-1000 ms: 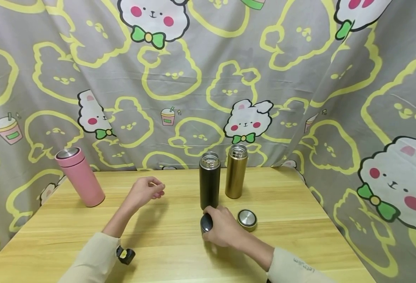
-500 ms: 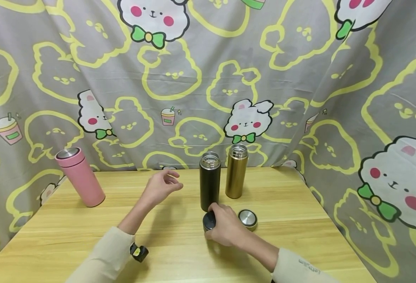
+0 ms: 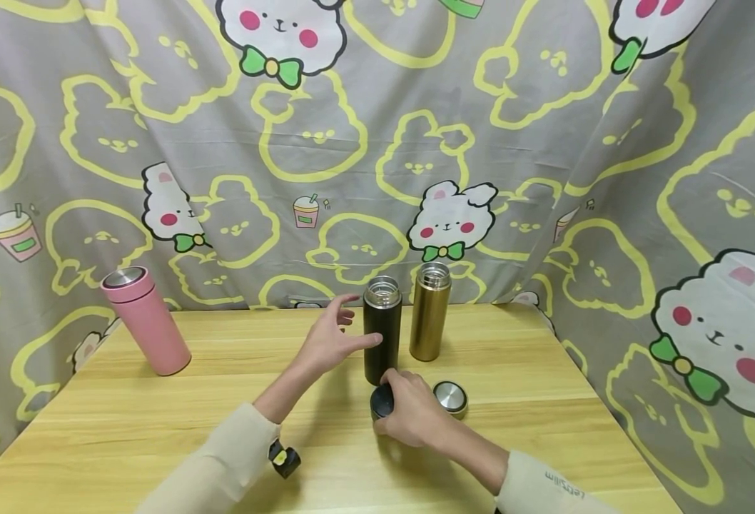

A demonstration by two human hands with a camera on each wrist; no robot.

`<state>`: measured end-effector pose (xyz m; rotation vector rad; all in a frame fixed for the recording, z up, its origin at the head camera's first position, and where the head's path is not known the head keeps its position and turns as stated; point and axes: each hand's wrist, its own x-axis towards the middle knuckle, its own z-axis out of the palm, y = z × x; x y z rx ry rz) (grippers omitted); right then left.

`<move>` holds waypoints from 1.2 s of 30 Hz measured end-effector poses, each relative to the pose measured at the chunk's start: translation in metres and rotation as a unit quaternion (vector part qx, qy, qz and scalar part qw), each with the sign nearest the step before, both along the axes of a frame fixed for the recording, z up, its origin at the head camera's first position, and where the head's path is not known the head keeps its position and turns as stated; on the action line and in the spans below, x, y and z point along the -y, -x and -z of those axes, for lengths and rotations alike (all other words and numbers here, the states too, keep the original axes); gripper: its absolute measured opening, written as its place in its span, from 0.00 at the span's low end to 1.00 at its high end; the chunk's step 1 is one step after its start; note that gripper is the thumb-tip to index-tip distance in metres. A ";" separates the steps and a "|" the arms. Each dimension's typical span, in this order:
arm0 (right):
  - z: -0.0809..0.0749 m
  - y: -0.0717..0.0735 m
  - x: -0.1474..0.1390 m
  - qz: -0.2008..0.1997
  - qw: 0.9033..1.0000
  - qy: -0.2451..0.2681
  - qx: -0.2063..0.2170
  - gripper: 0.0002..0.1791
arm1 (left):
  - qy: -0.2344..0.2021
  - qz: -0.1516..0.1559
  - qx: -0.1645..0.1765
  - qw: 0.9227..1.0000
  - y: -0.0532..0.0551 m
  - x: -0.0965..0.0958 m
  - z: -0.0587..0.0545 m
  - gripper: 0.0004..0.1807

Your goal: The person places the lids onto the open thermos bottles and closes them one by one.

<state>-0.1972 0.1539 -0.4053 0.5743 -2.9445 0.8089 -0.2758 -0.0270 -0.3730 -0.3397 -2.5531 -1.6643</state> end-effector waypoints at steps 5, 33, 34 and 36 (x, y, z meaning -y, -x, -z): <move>0.003 0.000 -0.002 -0.003 1.000 -0.004 0.003 0.32 | -0.027 -0.005 0.012 1.000 0.003 -0.013 0.004 0.50; 0.007 -0.001 -0.003 -0.005 1.000 0.003 0.015 0.32 | -0.017 -0.022 -0.001 1.000 0.008 -0.030 0.027 0.38; 0.006 -0.001 -0.003 -0.005 1.000 0.004 0.015 0.32 | -0.013 -0.024 -0.001 1.000 0.008 -0.030 0.027 0.38; 0.005 -0.001 -0.003 -0.005 1.000 0.004 0.015 0.32 | -0.005 -0.024 -0.006 1.000 0.008 -0.028 0.026 0.38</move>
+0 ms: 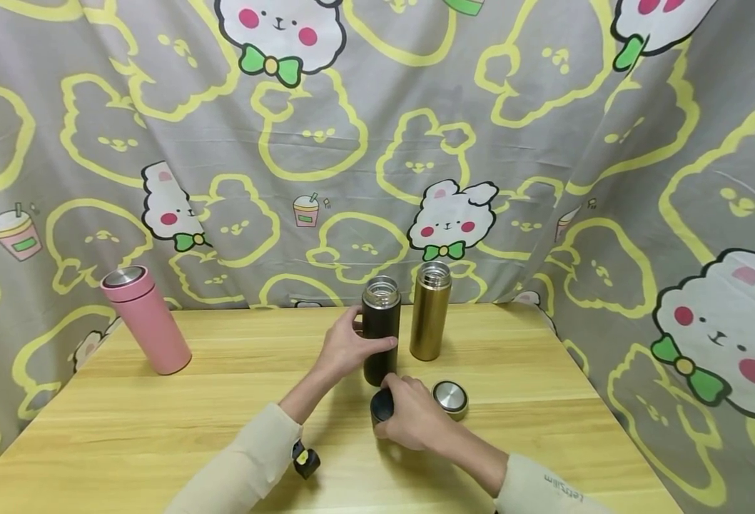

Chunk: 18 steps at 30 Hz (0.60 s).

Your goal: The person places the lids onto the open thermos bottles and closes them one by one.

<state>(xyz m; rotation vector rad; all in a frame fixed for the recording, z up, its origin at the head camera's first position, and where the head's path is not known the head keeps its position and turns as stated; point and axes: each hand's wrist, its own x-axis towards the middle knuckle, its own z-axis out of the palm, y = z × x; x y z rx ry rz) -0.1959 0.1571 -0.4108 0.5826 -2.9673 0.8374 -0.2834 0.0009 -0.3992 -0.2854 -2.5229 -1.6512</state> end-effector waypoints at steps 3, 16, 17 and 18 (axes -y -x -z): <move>-0.001 0.000 0.000 0.001 1.000 -0.002 0.001 0.32 | 0.006 0.005 -0.006 1.000 -0.001 0.005 -0.001 0.38; 0.002 0.002 -0.004 0.016 1.000 -0.010 0.000 0.31 | 0.015 0.018 0.004 1.000 -0.015 0.042 -0.006 0.37; 0.002 0.002 -0.004 0.020 1.000 -0.011 0.002 0.31 | 0.017 0.021 0.005 1.000 -0.016 0.045 -0.006 0.36; 0.002 0.003 -0.004 0.023 1.000 -0.011 0.005 0.31 | 0.020 0.022 0.008 1.000 -0.018 0.048 -0.006 0.36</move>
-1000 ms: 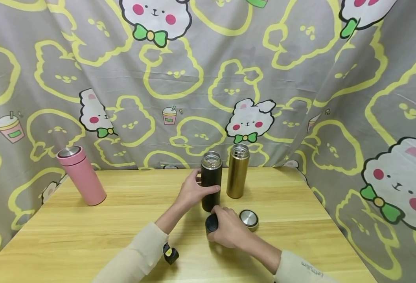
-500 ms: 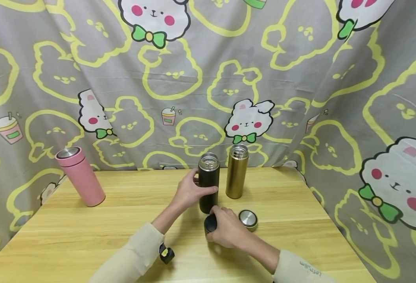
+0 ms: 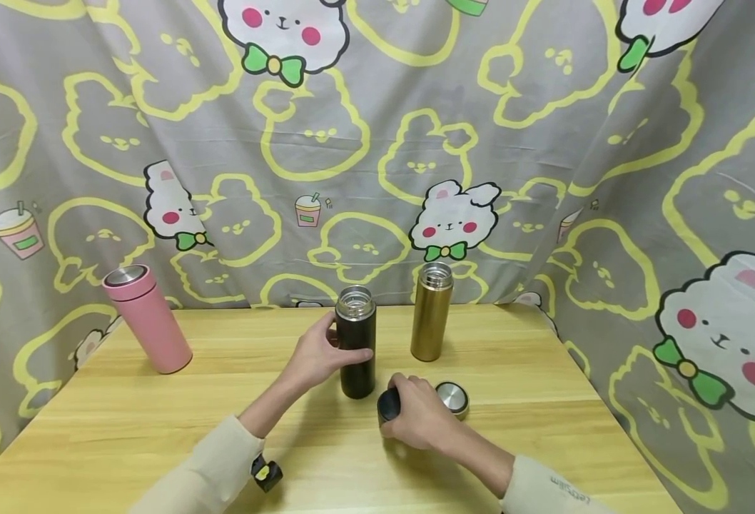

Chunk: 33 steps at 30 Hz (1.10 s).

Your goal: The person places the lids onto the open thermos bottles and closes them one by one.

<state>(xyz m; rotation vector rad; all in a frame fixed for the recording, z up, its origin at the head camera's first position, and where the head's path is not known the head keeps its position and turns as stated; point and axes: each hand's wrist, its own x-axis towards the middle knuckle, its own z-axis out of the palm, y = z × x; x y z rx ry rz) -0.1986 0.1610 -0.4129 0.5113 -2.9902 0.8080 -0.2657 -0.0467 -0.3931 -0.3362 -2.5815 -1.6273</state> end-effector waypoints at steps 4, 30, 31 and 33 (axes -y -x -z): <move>0.000 0.002 0.000 0.007 1.000 0.003 0.013 0.32 | 0.003 0.005 0.007 1.000 -0.008 0.009 -0.002 0.36; -0.006 0.011 -0.003 0.027 0.999 0.013 -0.013 0.29 | 0.013 0.049 -0.002 0.999 -0.031 0.027 0.001 0.35; -0.008 0.012 -0.004 0.027 0.999 0.015 -0.015 0.29 | 0.012 0.049 -0.002 0.999 -0.031 0.027 0.002 0.35; -0.014 0.014 -0.006 0.026 0.999 0.014 -0.019 0.29 | 0.012 0.051 -0.004 0.999 -0.030 0.027 0.003 0.35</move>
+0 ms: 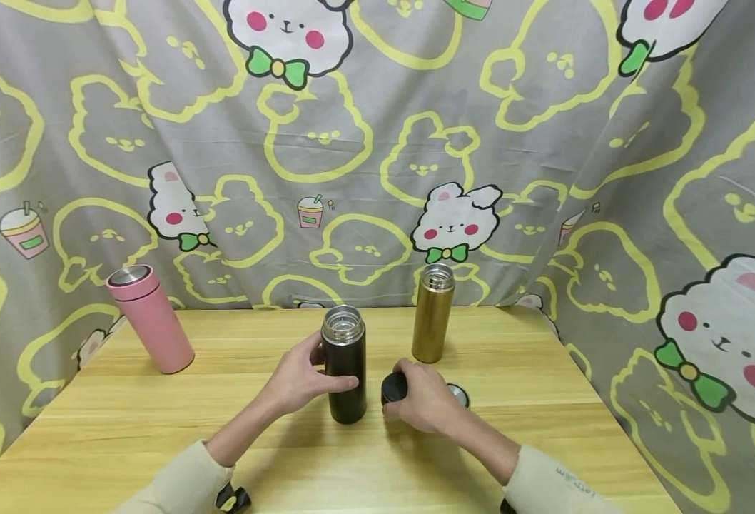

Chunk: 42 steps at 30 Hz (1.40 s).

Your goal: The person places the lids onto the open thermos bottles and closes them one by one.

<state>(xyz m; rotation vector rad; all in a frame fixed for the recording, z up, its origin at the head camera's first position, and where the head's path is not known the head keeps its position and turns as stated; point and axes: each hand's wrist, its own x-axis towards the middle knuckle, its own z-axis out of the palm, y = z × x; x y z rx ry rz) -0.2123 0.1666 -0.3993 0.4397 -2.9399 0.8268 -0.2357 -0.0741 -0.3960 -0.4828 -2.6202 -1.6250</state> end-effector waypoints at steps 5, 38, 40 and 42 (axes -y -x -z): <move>-0.019 0.006 -0.006 0.005 1.000 -0.006 -0.002 0.31 | 0.004 0.008 0.001 1.000 0.002 0.001 0.003 0.36; -0.146 0.033 0.010 -0.004 0.998 0.007 -0.066 0.34 | 0.015 0.001 0.012 1.000 0.008 0.004 0.006 0.37; -0.149 0.032 0.015 -0.010 0.998 0.013 -0.061 0.34 | 0.015 0.002 0.012 1.000 0.008 0.004 0.006 0.37; -0.152 0.031 0.020 -0.015 0.998 0.017 -0.056 0.34 | 0.014 0.002 0.013 1.000 0.007 0.004 0.006 0.37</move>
